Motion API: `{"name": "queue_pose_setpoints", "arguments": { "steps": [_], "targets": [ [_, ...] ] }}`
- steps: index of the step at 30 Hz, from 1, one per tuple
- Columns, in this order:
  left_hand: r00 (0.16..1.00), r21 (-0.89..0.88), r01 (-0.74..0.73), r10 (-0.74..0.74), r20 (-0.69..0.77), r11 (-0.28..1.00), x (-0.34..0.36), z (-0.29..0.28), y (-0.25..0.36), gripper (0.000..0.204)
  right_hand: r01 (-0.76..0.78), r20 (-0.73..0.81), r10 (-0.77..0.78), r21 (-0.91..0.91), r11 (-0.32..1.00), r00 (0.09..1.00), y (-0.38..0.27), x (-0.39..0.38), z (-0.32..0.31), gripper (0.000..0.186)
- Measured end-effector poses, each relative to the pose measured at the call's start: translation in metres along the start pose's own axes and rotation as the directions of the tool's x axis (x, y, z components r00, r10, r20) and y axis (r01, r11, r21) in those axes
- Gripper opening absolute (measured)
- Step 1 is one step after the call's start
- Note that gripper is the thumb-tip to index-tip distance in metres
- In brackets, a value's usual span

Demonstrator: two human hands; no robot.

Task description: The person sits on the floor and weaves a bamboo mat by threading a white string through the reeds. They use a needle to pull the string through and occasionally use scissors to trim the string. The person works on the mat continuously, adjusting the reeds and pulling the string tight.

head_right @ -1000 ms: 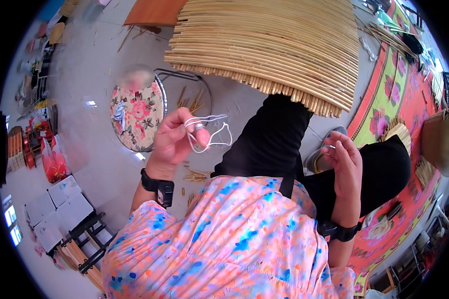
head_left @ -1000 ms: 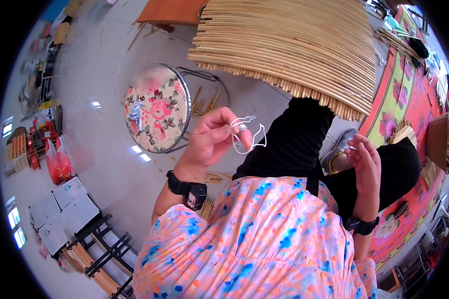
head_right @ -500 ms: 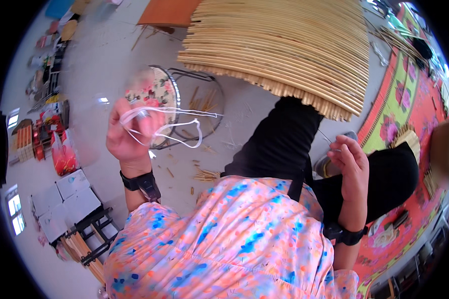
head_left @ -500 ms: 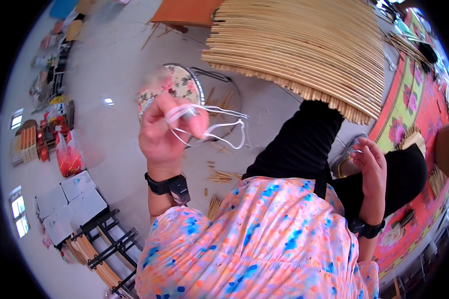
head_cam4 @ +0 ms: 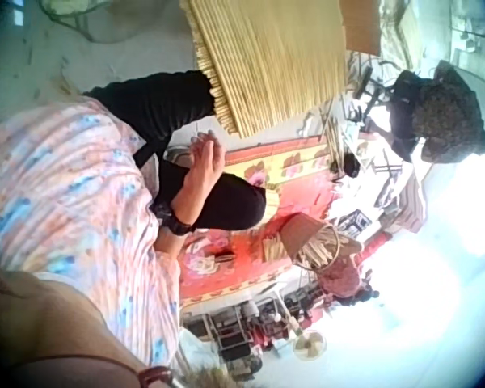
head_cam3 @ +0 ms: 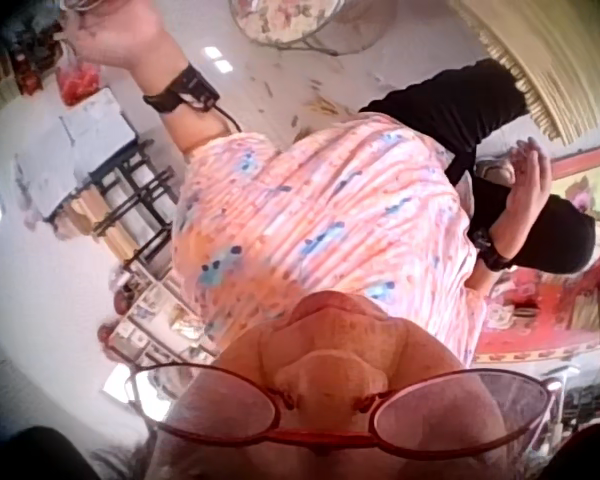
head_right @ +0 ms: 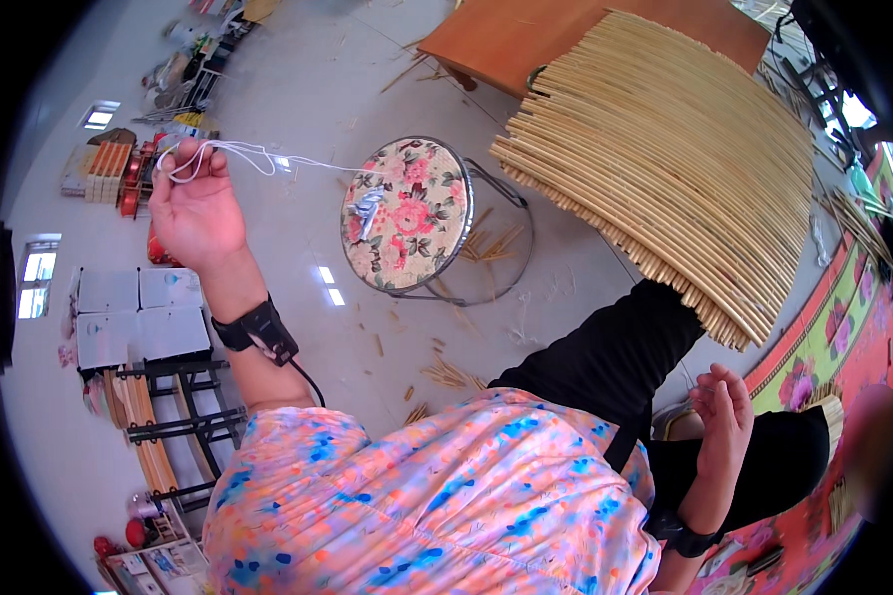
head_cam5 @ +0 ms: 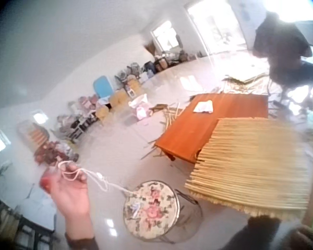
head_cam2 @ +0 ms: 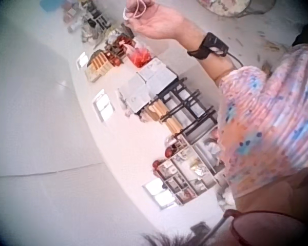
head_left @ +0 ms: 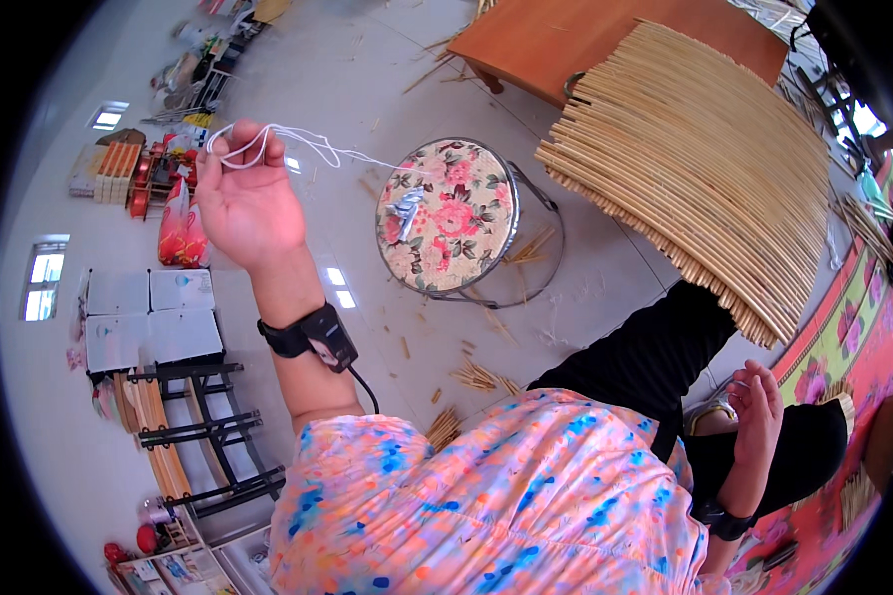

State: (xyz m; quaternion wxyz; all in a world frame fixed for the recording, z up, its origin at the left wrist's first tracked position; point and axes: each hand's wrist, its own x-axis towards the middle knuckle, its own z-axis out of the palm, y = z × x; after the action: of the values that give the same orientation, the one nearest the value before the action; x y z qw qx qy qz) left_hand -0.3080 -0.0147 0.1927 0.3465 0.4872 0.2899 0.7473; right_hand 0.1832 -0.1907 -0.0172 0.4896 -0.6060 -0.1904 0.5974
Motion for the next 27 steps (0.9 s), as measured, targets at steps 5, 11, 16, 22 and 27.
{"name": "queue_pose_setpoints", "arguments": {
  "steps": [5,11,16,22,27],
  "targets": [
    [0.985,0.203,0.094,-0.061,-0.162,0.975,0.013,-0.028,-0.011,0.013,0.0,0.005,0.0,-0.014,1.0,1.0,0.002,0.001,-0.001,0.024],
    [0.974,0.314,0.193,-0.144,-0.174,0.93,0.002,-0.027,-0.032,0.011,0.008,-0.001,-0.008,-0.017,1.0,1.0,0.001,-0.001,-0.003,0.025],
    [0.941,0.533,0.335,-0.303,-0.15,0.777,-0.01,-0.05,-0.07,0.01,0.014,-0.006,-0.014,-0.023,1.0,1.0,0.003,-0.005,-0.002,0.025],
    [0.942,0.981,0.097,-0.304,-0.145,-0.166,-0.045,-0.103,-0.119,0.017,-0.017,-0.032,0.017,-0.018,1.0,0.999,0.007,-0.008,-0.002,0.025],
    [0.979,0.944,0.155,-0.171,-0.109,0.291,-0.088,-0.07,-0.127,0.01,-0.028,-0.097,0.025,-0.026,0.999,0.995,0.008,-0.008,-0.004,0.024]
  ]
}}
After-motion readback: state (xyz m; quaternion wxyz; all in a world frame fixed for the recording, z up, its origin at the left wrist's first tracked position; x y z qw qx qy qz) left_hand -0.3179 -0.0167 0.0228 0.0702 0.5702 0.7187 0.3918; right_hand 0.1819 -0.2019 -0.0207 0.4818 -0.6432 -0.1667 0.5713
